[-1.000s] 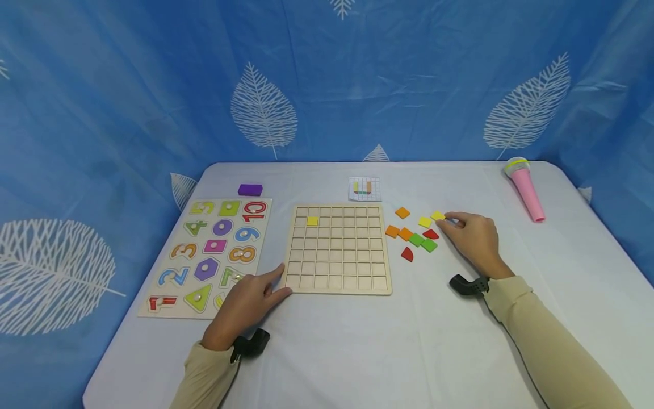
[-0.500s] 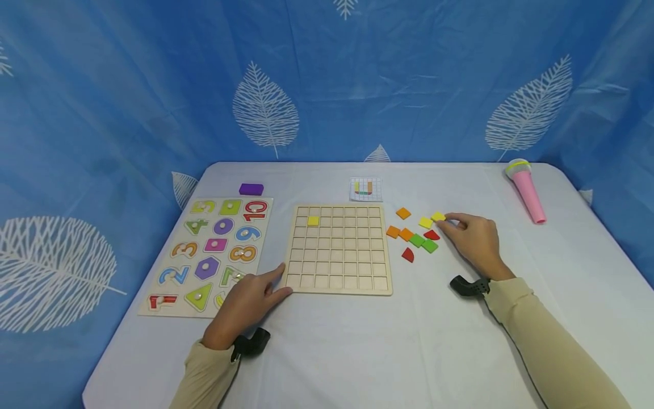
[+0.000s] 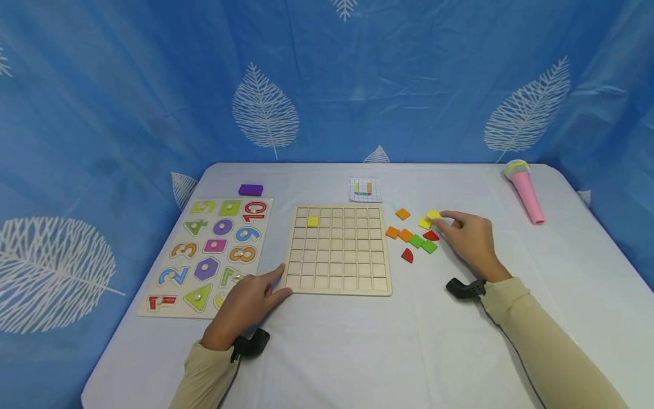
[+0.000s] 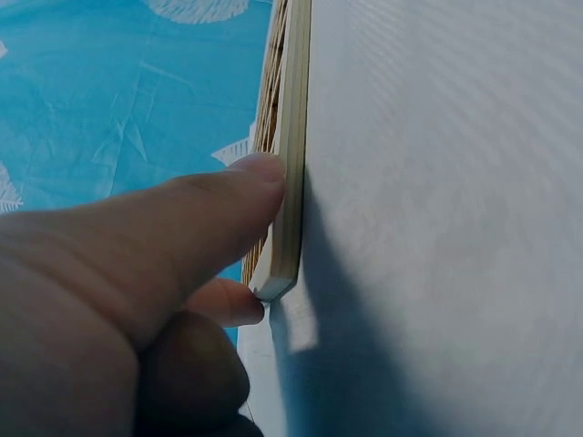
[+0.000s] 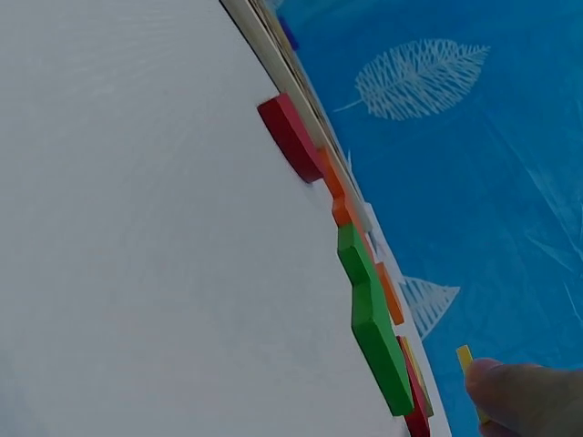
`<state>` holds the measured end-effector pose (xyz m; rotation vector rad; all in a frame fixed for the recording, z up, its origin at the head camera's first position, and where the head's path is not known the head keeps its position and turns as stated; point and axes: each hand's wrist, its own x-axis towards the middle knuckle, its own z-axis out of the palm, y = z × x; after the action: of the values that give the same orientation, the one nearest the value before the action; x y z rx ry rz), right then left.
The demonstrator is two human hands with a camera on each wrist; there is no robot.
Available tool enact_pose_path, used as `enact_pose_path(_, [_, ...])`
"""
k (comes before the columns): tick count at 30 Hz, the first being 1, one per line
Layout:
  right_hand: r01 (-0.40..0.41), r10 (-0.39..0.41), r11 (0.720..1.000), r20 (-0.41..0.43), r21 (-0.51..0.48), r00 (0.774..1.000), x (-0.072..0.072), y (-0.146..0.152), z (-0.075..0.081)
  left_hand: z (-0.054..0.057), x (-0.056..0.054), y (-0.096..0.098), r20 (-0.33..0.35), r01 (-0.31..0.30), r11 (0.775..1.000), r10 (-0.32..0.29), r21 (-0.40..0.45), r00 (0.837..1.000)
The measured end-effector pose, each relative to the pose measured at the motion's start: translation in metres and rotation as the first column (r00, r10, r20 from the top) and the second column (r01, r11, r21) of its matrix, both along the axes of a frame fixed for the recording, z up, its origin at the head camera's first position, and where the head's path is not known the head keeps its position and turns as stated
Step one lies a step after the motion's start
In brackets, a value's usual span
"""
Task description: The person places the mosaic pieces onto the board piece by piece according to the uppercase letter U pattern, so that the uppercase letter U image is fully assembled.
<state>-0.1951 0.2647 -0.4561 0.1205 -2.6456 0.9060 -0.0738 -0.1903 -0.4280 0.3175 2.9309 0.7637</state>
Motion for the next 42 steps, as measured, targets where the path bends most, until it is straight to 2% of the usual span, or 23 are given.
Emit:
enact_pose_path(5, [-0.041, 0.040, 0.999, -0.034, -0.009, 0.999, -0.005, -0.007, 0.003, 0.001, -0.003, 0.000, 0.004, -0.005, 1.000, 0.005, -0.005, 1.000])
enact_pose_path(10, [-0.100, 0.099, 0.995, -0.085, -0.006, 0.992, -0.004, -0.021, 0.006, 0.001, 0.000, 0.002, 0.034, -0.034, 0.999, 0.035, -0.011, 0.999])
enact_pose_path(15, [-0.155, 0.154, 0.988, -0.131, -0.003, 0.979, -0.004, -0.034, 0.009, -0.001, 0.001, 0.001, 0.008, -0.023, 1.000, 0.022, 0.006, 1.000])
enact_pose_path(19, [-0.172, 0.169, 0.985, -0.120, -0.013, 0.978, -0.007, -0.044, 0.011, -0.002, 0.000, -0.001, -0.010, -0.014, 1.000, 0.014, 0.009, 1.000])
enact_pose_path(28, [-0.253, 0.250, 0.965, -0.044, -0.073, 0.967, -0.008, -0.072, 0.018, -0.002, 0.000, 0.001, 0.003, -0.012, 1.000, 0.012, 0.008, 1.000])
enact_pose_path(35, [-0.322, 0.318, 0.945, -0.072, -0.053, 0.945, -0.013, -0.092, 0.028, -0.001, -0.001, 0.001, 0.002, -0.029, 1.000, 0.029, 0.012, 1.000])
enact_pose_path(42, [-0.348, 0.346, 0.930, -0.041, -0.116, 0.937, -0.014, -0.105, 0.029, -0.002, 0.000, 0.000, 0.029, -0.046, 0.999, 0.046, -0.003, 0.999])
